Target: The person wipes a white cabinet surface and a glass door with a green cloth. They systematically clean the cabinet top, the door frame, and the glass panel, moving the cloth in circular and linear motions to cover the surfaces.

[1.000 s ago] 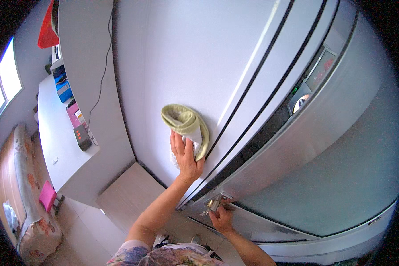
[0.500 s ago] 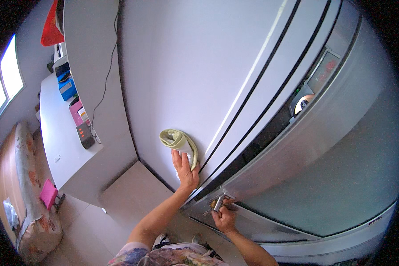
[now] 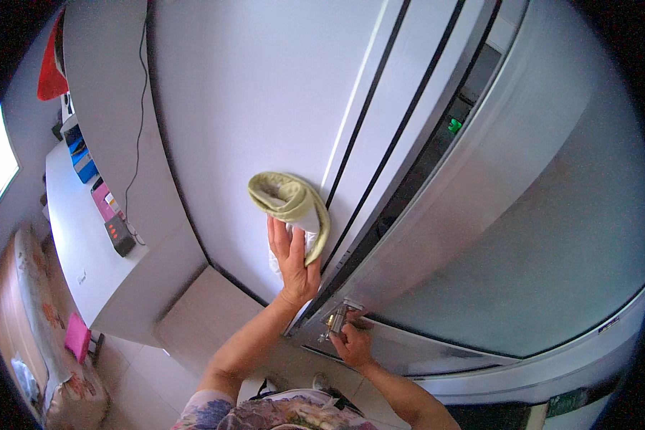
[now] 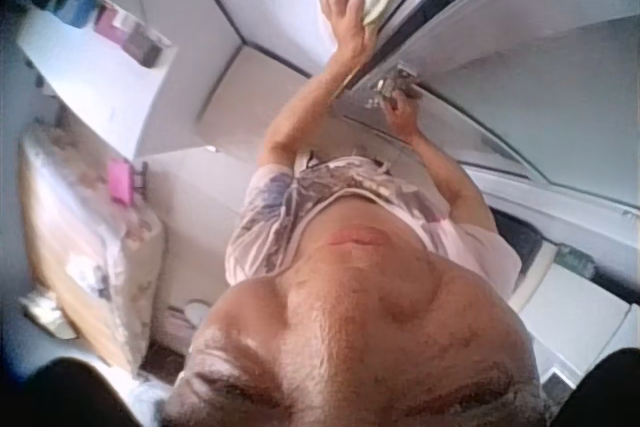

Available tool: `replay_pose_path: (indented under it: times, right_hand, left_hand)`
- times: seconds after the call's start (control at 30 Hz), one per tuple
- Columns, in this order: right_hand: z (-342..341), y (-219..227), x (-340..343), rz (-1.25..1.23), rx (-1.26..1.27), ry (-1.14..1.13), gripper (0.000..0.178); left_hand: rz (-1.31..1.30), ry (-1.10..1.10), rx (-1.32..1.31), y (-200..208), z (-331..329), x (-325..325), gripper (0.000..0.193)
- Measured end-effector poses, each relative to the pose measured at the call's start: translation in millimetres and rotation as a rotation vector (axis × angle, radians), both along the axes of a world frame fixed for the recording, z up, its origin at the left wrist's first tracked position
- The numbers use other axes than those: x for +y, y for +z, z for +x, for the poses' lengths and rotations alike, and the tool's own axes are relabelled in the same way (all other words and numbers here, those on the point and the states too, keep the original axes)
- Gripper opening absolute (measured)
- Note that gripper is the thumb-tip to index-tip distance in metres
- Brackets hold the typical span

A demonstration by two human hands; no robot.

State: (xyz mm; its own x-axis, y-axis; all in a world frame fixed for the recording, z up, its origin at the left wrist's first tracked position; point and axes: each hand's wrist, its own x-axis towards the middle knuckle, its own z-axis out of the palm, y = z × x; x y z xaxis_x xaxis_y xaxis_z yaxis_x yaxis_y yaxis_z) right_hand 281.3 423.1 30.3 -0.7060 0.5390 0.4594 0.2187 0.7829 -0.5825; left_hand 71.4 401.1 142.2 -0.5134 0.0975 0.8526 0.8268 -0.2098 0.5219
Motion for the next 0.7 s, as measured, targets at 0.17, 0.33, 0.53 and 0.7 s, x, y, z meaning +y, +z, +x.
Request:
replay_pose_path:
  times: [0.17, 0.33, 0.53, 0.7]
  right_hand:
    - [-9.8, 19.6, -2.9, 0.092, 0.013, 0.029, 0.03]
    - [-2.5, 4.5, 5.7, 0.092, 0.036, -0.012, 0.032]
    - [-3.5, 15.6, -3.4, -0.088, -0.033, -0.042, 0.033]
    - [-2.0, 7.8, 3.9, 0.086, -0.009, -0.008, 0.03]
  left_hand:
    - [-0.091, -0.011, 0.363, 56.2, -4.6, -6.5, 0.049]
    - [-0.087, 0.014, 0.593, 150.0, -16.9, 4.9, 0.062]
    - [-0.018, 0.061, 0.728, 262.0, -28.1, 3.4, 0.062]
    - [0.036, 0.14, 0.704, 313.6, -37.5, 10.3, 0.055]
